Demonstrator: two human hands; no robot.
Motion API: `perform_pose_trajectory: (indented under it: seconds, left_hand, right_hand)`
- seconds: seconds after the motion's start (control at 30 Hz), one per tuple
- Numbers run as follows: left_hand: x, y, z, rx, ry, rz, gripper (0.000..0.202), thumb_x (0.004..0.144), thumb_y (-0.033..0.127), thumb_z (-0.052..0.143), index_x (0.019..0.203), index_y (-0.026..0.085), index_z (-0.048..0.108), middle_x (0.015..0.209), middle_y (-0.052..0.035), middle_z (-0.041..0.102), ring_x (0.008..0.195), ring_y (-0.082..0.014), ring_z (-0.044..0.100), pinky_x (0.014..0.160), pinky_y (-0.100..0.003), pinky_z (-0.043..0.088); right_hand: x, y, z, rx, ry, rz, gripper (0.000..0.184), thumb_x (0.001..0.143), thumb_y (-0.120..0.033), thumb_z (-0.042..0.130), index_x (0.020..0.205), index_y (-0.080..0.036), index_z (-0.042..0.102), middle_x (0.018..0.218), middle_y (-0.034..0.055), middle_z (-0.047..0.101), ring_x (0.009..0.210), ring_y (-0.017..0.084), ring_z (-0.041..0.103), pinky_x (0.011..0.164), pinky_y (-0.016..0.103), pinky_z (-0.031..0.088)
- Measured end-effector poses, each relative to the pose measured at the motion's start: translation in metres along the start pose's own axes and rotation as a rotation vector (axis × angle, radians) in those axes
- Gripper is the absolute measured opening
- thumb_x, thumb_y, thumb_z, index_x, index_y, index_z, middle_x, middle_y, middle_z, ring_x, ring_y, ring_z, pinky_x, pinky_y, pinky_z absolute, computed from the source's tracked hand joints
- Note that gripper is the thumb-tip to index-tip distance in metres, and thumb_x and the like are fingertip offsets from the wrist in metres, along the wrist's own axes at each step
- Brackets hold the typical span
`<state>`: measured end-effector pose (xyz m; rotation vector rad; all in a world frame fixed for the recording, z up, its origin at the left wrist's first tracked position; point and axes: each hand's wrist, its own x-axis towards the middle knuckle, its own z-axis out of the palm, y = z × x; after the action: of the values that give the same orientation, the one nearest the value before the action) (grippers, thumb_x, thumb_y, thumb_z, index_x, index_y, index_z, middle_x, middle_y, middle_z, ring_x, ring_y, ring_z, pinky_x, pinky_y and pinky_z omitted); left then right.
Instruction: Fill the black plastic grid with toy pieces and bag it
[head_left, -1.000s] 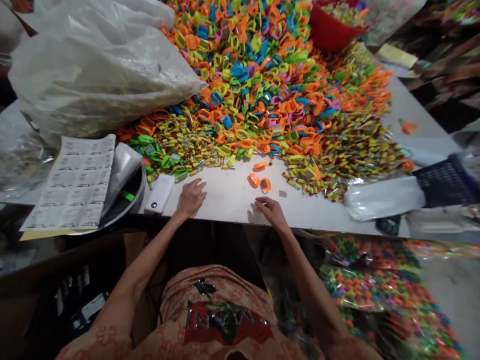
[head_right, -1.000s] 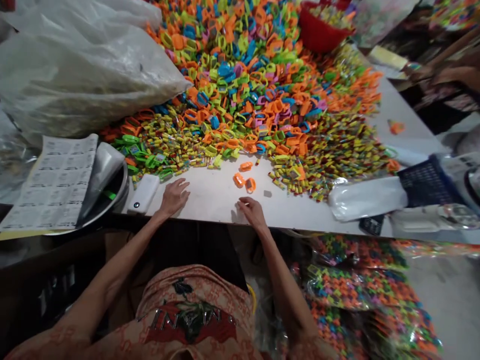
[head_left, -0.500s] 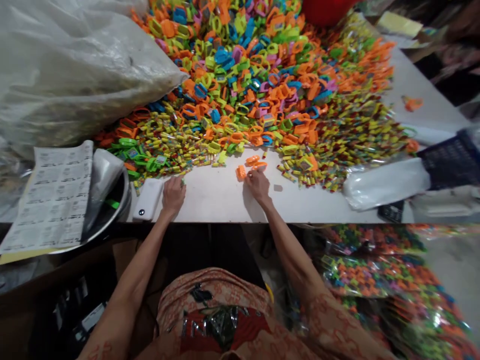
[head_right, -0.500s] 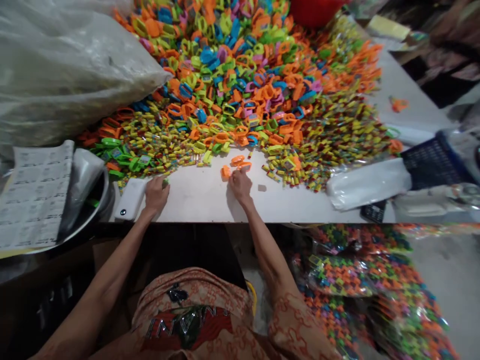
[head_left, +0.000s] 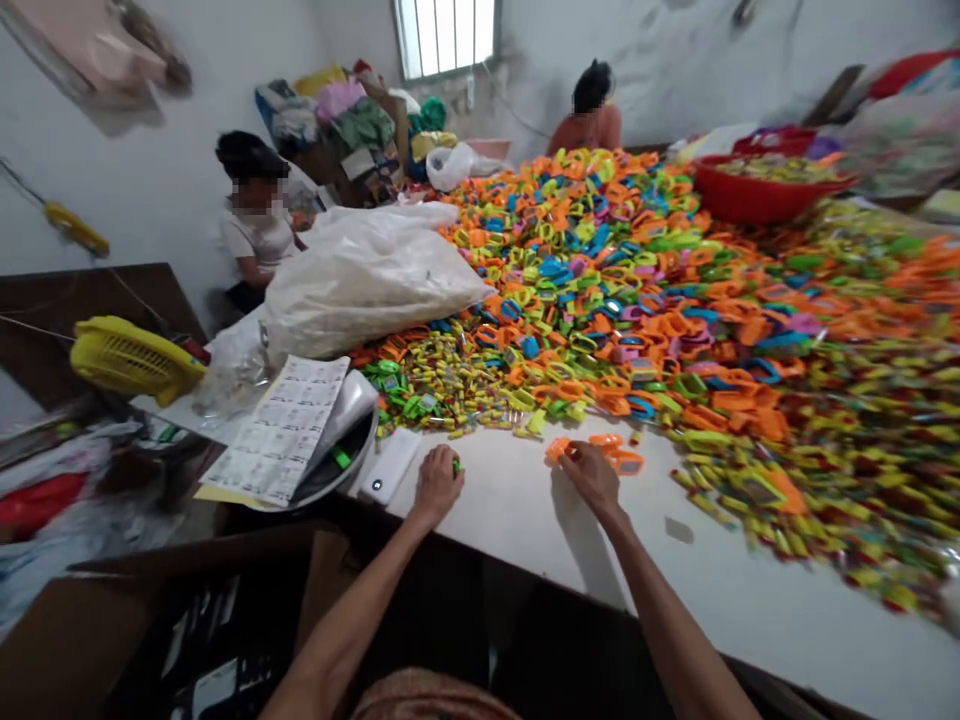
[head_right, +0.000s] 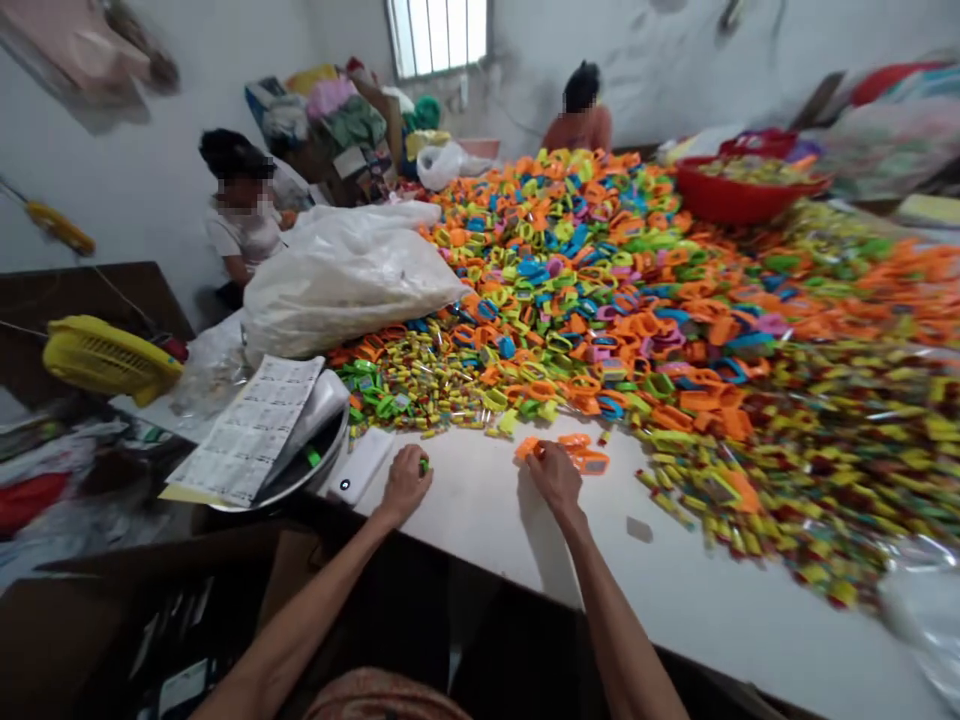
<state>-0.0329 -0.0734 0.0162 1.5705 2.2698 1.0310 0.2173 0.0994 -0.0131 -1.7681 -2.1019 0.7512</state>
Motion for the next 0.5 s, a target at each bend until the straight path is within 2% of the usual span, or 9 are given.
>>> perform_pose_trajectory:
  seconds: [0.1,0.2,0.3,0.4,0.5]
  left_hand:
    - [-0.007,0.001,-0.003,-0.141,0.013,-0.082,0.028,0.074,0.005,0.066,0.092,0.026,0.062,0.104,-0.0094,0.064,0.11,-0.032,0.062,0.101,-0.047,0.045]
    - [-0.002,-0.001,-0.002,-0.345,0.029,-0.232,0.024,0.067,0.011,0.07,0.086,0.024,0.063,0.1,-0.0061,0.062,0.105,-0.0277,0.061,0.099,-0.043,0.047]
    - [0.008,-0.005,0.001,-0.594,0.032,-0.46,0.015,0.071,0.03,0.069,0.082,0.022,0.062,0.083,-0.002,0.058,0.082,-0.0203,0.06,0.078,-0.034,0.052]
    - [0.012,-0.002,-0.002,-0.853,0.009,-0.654,0.03,0.074,0.048,0.063,0.084,0.02,0.061,0.071,0.0002,0.056,0.064,-0.0161,0.057,0.058,-0.027,0.048]
    - [0.006,0.007,-0.012,-1.039,-0.032,-0.751,0.037,0.068,0.054,0.066,0.076,0.019,0.058,0.067,-0.002,0.058,0.054,-0.0156,0.057,0.046,-0.026,0.042]
  right_hand:
    - [-0.005,-0.02,0.0,-0.052,0.028,-0.026,0.033,0.094,-0.025,0.051,0.118,-0.015,0.072,0.116,0.0121,0.072,0.104,0.024,0.067,0.074,0.03,0.043]
    - [-0.011,-0.051,-0.007,-0.133,0.101,-0.056,0.036,0.098,-0.021,0.046,0.126,-0.012,0.067,0.126,0.0147,0.068,0.107,0.024,0.066,0.078,0.031,0.045]
    - [-0.01,-0.092,-0.005,-0.217,-0.028,-0.223,0.035,0.099,-0.018,0.045,0.126,-0.017,0.067,0.13,0.0128,0.066,0.108,0.022,0.065,0.08,0.029,0.047]
    - [-0.004,-0.127,0.009,-0.333,-0.138,-0.4,0.036,0.1,-0.019,0.048,0.131,-0.018,0.064,0.139,0.0145,0.062,0.12,0.025,0.06,0.087,0.031,0.049]
    - [0.0,-0.146,0.024,-0.451,-0.162,-0.47,0.038,0.1,-0.014,0.044,0.134,-0.015,0.063,0.137,0.0182,0.063,0.128,0.029,0.056,0.098,0.036,0.048]
